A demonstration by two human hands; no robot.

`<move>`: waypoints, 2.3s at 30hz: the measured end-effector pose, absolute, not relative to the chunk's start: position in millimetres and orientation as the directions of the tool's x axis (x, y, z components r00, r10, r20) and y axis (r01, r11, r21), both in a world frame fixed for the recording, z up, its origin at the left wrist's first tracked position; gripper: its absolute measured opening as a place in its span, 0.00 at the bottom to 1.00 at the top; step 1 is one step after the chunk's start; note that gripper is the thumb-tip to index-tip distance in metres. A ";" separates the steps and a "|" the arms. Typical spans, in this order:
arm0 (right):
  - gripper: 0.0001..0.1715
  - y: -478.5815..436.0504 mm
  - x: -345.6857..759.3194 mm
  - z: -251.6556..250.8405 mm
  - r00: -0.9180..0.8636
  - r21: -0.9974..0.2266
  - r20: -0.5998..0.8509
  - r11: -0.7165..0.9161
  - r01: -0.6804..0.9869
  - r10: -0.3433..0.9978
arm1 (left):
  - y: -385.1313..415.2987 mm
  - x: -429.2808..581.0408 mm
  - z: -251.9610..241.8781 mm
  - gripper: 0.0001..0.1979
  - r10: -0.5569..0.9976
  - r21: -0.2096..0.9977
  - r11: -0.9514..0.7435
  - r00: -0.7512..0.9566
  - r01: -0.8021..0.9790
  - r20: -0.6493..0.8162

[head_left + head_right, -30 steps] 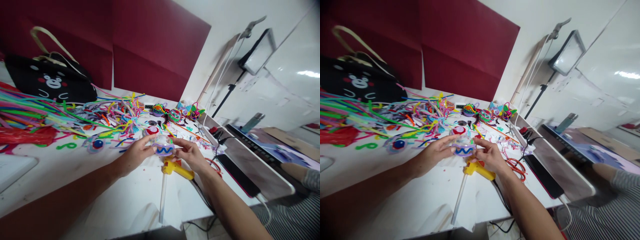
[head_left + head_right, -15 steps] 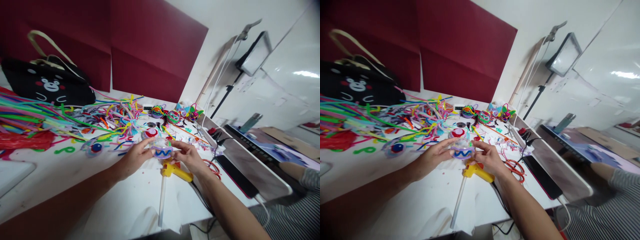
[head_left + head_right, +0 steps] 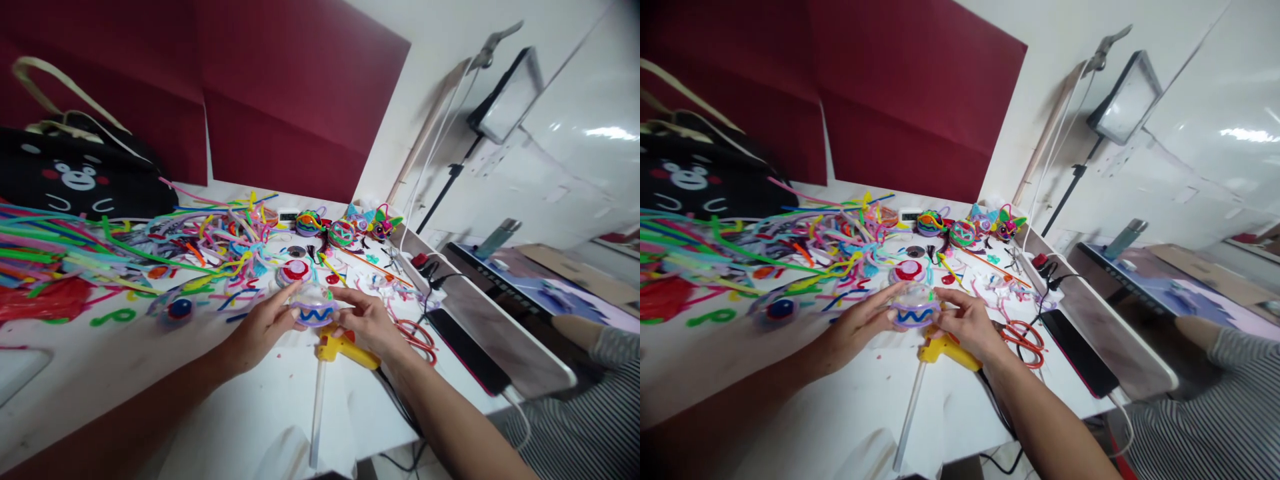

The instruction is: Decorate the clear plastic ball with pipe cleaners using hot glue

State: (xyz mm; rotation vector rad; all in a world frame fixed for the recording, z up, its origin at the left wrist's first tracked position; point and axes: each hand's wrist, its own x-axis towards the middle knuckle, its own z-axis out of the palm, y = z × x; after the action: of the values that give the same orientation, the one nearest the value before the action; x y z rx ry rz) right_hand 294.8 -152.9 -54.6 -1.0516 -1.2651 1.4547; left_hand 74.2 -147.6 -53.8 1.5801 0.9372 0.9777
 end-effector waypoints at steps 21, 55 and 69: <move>0.37 -163.4 283.0 -42.0 -0.200 -0.954 -0.220 -0.253 -0.158 0.955 | -148.1 64.2 -63.8 0.26 0.902 0.947 -0.250 0.404 0.201 0.152; 0.36 -158.0 284.2 -50.2 -0.189 -0.963 -0.161 -0.196 -0.184 0.969 | -141.1 63.4 -69.6 0.07 0.877 0.941 -0.271 0.455 0.201 0.156; 0.34 -161.6 283.5 -39.1 -0.177 -0.969 -0.183 -0.208 -0.135 0.967 | -143.5 72.0 -66.9 0.06 0.861 0.968 -0.240 0.475 0.065 0.182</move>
State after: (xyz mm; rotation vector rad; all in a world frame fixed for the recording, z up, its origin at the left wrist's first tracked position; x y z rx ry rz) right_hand 283.5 -161.6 -39.1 -1.1530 -1.1108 1.5454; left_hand 72.0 -143.5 -66.9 1.6492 0.8102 0.9262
